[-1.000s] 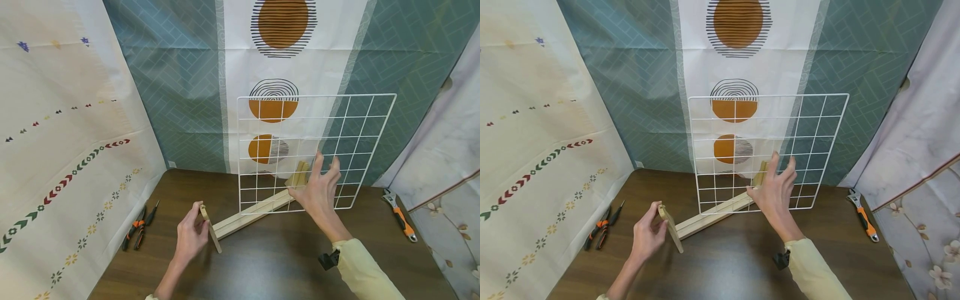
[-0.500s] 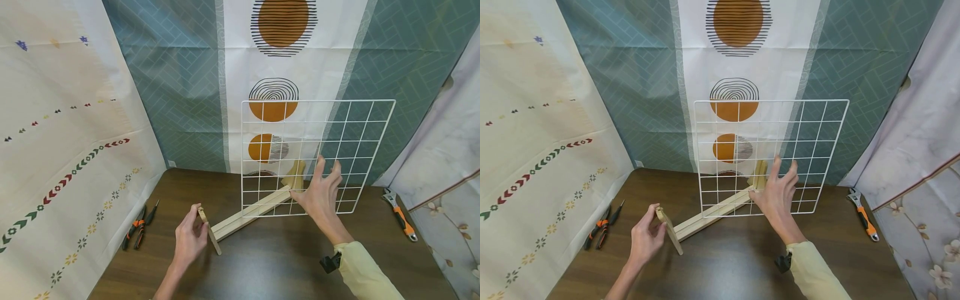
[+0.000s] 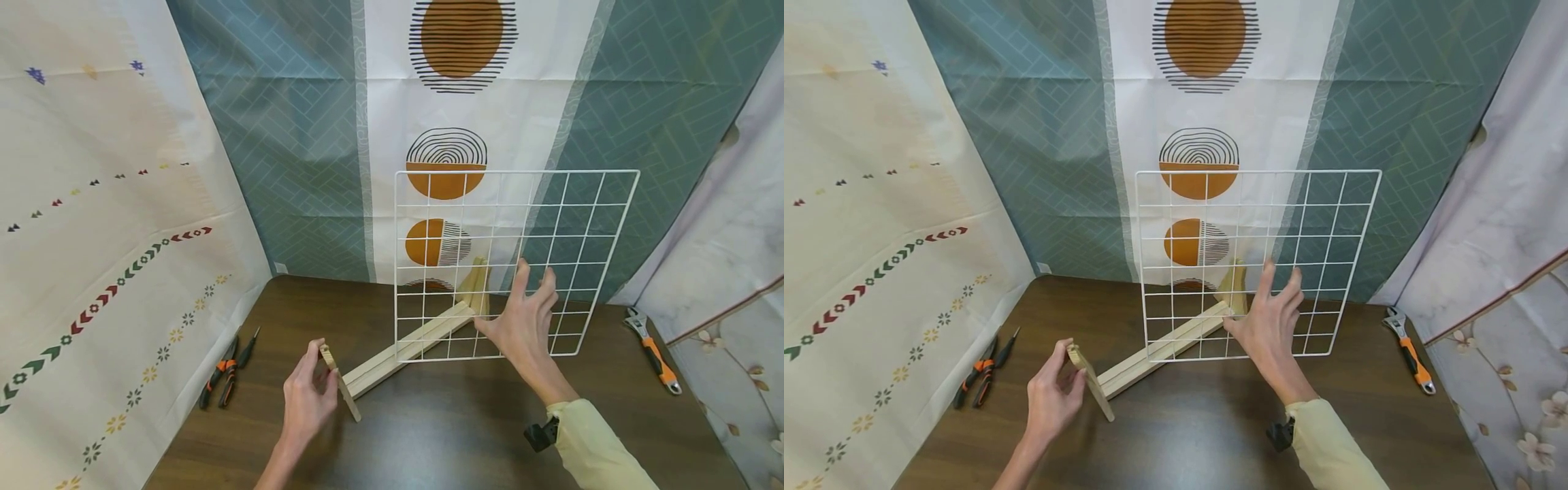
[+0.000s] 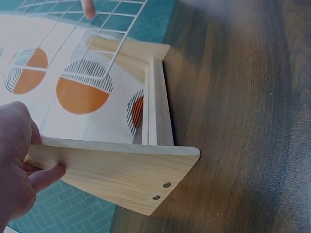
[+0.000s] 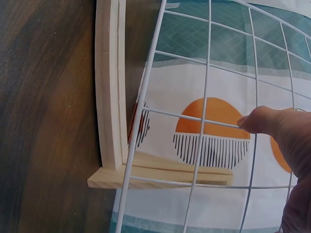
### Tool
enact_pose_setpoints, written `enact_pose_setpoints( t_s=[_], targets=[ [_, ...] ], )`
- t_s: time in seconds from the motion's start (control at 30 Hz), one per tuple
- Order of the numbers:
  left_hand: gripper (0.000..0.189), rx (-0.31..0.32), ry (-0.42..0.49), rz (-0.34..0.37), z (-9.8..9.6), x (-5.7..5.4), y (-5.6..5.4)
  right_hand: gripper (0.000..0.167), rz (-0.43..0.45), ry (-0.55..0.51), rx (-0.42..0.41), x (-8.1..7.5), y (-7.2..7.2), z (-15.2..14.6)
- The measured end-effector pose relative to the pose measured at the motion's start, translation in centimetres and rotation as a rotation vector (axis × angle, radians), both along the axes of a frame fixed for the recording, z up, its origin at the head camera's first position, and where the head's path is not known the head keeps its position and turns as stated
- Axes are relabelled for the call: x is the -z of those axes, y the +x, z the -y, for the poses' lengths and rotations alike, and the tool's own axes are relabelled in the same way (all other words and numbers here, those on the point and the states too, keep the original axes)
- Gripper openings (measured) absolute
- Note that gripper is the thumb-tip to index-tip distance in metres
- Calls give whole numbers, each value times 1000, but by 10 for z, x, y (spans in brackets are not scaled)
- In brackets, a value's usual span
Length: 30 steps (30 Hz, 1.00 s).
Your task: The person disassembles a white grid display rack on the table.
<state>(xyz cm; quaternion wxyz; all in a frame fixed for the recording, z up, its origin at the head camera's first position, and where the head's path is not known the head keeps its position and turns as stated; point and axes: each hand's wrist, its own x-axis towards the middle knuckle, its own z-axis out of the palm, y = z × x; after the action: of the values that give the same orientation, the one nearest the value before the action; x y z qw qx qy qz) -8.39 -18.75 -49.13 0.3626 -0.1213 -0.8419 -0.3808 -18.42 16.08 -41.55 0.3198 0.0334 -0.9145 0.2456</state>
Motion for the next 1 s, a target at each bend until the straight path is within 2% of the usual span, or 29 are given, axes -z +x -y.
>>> enact_pose_setpoints(
  t_s=[0.37, 0.67, 1.0],
  targets=[
    [61, -36, 5, -9, -2, 1, 5, 133, 19, 14, 17, 5, 1, -2],
    [69, -61, -13, -92, -4, 0, 7, 132, 3, 24, 21, 8, 0, -3],
    [60, -77, 24, -46, -5, 0, 10, 131, 36, 16, 25, 9, 3, -4]
  ],
)
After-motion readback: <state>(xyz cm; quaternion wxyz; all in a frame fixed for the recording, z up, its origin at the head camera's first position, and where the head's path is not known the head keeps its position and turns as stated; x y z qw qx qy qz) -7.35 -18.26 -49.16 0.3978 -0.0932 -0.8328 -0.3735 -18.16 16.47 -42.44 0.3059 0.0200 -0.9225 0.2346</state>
